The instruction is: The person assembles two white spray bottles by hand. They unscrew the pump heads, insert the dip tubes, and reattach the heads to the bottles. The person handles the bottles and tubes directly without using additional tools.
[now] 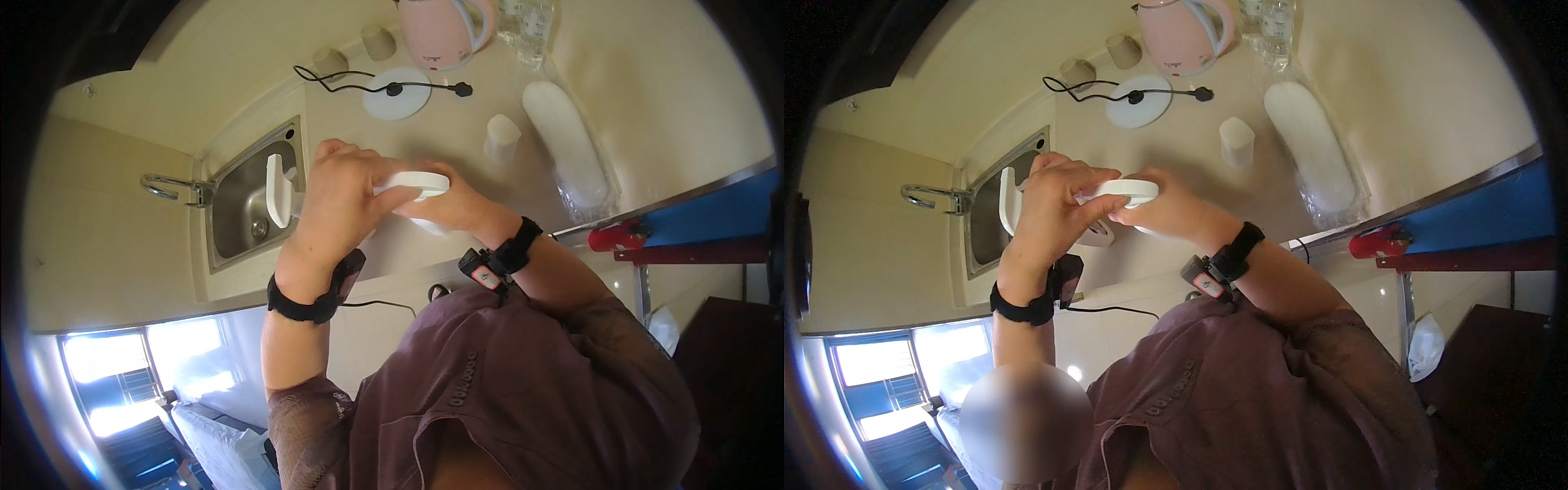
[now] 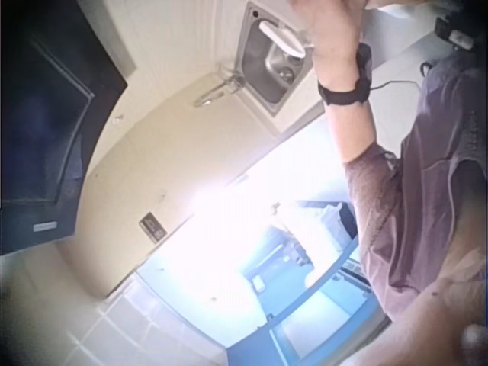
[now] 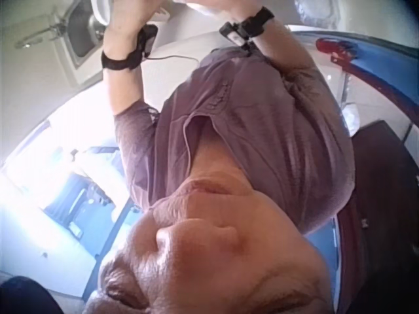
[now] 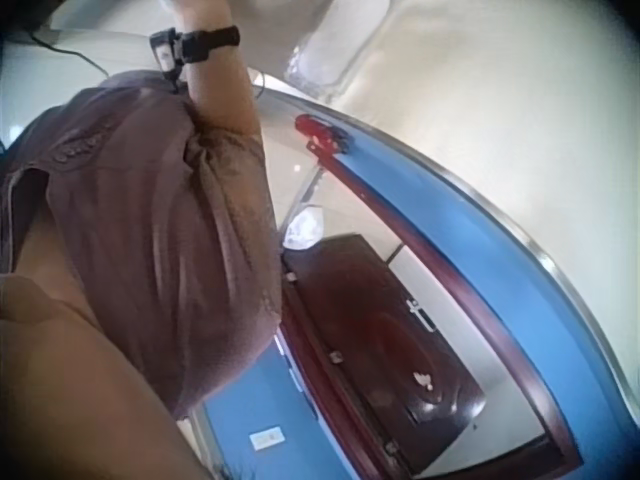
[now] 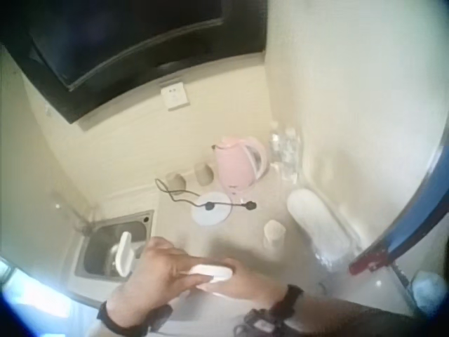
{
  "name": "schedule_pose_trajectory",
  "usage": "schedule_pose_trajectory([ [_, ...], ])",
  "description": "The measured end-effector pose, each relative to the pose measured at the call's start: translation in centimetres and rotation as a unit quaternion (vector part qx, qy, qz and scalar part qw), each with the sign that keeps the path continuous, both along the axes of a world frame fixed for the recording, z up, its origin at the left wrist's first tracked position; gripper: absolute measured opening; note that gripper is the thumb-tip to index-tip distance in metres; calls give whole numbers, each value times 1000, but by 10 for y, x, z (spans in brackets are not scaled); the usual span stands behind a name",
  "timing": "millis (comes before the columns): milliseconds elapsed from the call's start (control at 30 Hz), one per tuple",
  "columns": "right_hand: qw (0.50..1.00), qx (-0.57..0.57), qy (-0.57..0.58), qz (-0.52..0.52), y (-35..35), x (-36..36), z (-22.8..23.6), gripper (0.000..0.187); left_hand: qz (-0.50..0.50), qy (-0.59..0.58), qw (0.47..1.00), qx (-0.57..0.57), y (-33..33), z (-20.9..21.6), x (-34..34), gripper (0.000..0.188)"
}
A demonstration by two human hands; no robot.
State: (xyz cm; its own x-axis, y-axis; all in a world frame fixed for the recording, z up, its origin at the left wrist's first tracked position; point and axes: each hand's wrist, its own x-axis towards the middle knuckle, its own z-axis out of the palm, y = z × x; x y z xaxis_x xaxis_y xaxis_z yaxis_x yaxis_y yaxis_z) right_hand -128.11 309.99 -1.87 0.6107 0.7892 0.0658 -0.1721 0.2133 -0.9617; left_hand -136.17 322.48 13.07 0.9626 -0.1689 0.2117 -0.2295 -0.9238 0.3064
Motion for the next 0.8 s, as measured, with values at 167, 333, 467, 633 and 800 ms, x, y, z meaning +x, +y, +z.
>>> schedule_pose_trajectory([
  [167, 992, -32, -115, -45, 7, 13, -25, 37, 64, -12, 998, -8, -24, -3, 4, 34],
  [333, 985, -39, -155, -73, -1, 14, -16, 31, 68, 17, 998, -2, -31, 0, 11, 44],
  [467, 973, 0, -222, -62, -16, 16, 16, 22, 93, 31, 995, -3, -47, -1, 15, 45],
  [633, 954, -63, -284, -78, -23, 20, 12, 24, 107, 72, 991, 32, -54, 3, 22, 44],
  [800, 981, -12, -190, -46, -20, 29, -2, 25, 1, 117, 992, -36, -33, 19, 34, 50],
])
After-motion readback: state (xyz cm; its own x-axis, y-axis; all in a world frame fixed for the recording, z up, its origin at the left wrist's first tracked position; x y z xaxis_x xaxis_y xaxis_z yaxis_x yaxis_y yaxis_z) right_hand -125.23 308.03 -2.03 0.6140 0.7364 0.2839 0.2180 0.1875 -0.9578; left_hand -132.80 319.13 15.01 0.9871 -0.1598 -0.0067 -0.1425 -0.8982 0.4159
